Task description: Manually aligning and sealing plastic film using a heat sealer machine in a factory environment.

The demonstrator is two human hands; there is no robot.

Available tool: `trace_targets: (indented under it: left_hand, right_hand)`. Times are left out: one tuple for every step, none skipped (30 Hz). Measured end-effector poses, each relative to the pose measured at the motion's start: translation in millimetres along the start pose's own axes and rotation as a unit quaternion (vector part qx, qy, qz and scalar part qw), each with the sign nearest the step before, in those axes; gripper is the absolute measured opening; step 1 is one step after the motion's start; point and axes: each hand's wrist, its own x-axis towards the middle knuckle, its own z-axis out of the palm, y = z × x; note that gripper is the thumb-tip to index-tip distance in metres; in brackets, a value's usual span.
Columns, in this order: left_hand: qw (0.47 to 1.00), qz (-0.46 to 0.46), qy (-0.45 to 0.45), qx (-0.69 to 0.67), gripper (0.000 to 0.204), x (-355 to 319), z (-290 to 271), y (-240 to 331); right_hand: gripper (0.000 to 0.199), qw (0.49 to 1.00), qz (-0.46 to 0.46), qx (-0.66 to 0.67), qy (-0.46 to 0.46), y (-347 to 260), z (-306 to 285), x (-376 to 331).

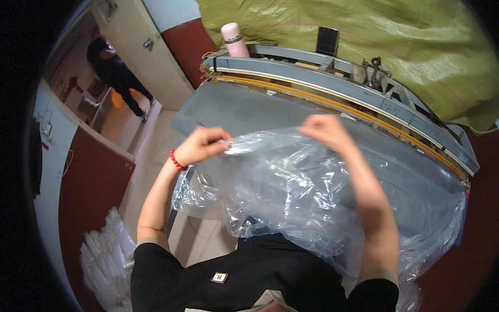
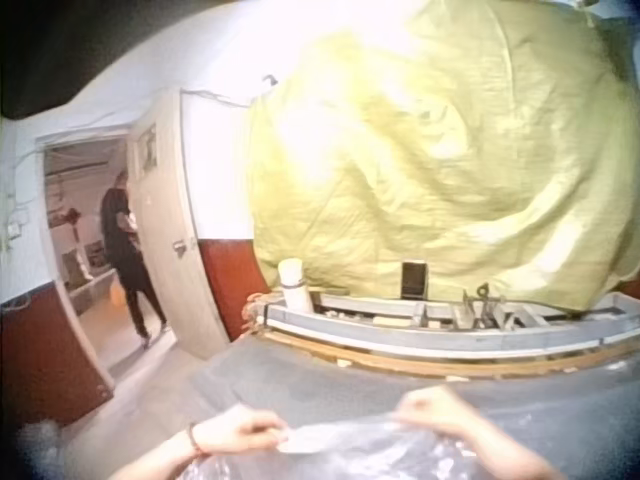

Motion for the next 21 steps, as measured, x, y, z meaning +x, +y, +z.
trace_targets:
  left_hand:
    - [0.997, 0.000, -0.069, 0.043, 0.016, -5, 9, -8]
    - [0.996, 0.003, -0.089, 0.000, 0.015, -14, 23, -10]
    - [0.993, 0.014, -0.112, -0.042, 0.013, -20, 41, -7]
    - [0.989, 0.042, -0.128, -0.069, 0.013, -27, 63, -13]
    - [0.983, 0.070, -0.143, -0.094, 0.013, -34, 83, -20]
    - [0.973, 0.055, -0.196, -0.113, 0.012, -38, 102, -22]
    - [0.960, 0.035, -0.246, -0.130, 0.012, -43, 115, -23]
    - [0.959, 0.044, -0.247, -0.131, 0.012, -46, 124, -32]
    - [0.953, 0.036, -0.263, -0.147, 0.012, -57, 130, -47]
    - [0.946, 0.024, -0.277, -0.164, 0.012, -68, 133, -63]
    - [0.965, -0.011, -0.236, -0.111, 0.012, -79, 129, -83]
    - [0.977, -0.018, -0.203, -0.063, 0.013, -76, 119, -105]
    - [0.983, -0.033, -0.180, 0.004, 0.012, -79, 105, -124]
    - [0.981, -0.074, -0.155, 0.092, 0.011, -86, 83, -121]
    - [0.981, -0.111, -0.143, 0.067, 0.011, -86, 62, -109]
    - [0.981, -0.140, -0.132, 0.038, 0.011, -77, 41, -94]
    - [0.983, -0.149, -0.099, 0.041, 0.010, -66, 24, -79]
    - [0.984, -0.159, -0.066, 0.045, 0.010, -54, 6, -68]
    - [0.990, -0.094, 0.008, 0.106, 0.011, -45, -13, -67]
    - [0.971, -0.091, 0.089, 0.203, 0.014, -38, -39, -62]
    - [0.913, -0.048, 0.194, 0.356, 0.015, -28, -66, -49]
  right_hand:
    - [0.018, 0.998, 0.019, -0.011, 0.051, 15, -22, -22]
    - [0.015, 0.992, 0.063, -0.019, 0.109, 18, -45, -49]
    - [0.013, 0.981, 0.096, -0.042, 0.163, 43, -81, -82]
    - [0.012, 0.954, 0.163, -0.072, 0.242, 51, -112, -123]
    - [0.014, 0.923, 0.190, -0.117, 0.315, 64, -142, -166]
    - [0.016, 0.893, 0.231, -0.148, 0.356, 73, -175, -221]
    - [0.017, 0.853, 0.274, -0.128, 0.425, 86, -208, -282]
    - [0.019, 0.822, 0.253, -0.139, 0.492, 114, -251, -371]
    - [0.025, 0.789, 0.270, -0.136, 0.534, 115, -272, -438]
    - [0.031, 0.748, 0.335, -0.217, 0.530, 93, -275, -484]
    - [0.033, 0.689, 0.416, -0.226, 0.549, 63, -270, -512]
    - [0.032, 0.678, 0.352, -0.256, 0.593, 84, -307, -643]
    - [0.031, 0.613, 0.299, -0.162, 0.713, 81, -322, -706]
    - [0.032, 0.591, 0.354, -0.203, 0.696, 85, -317, -707]
    - [0.034, 0.560, 0.405, -0.254, 0.676, 74, -314, -718]
    - [0.034, 0.557, 0.409, -0.254, 0.676, 71, -314, -720]
    - [0.033, 0.581, 0.377, -0.235, 0.682, 69, -315, -719]
    - [0.033, 0.603, 0.345, -0.214, 0.687, 70, -315, -715]
    - [0.034, 0.614, 0.355, -0.201, 0.676, 72, -324, -702]
    - [0.033, 0.668, 0.319, -0.109, 0.663, 79, -326, -687]
    - [0.032, 0.713, 0.288, -0.075, 0.635, 80, -309, -627]
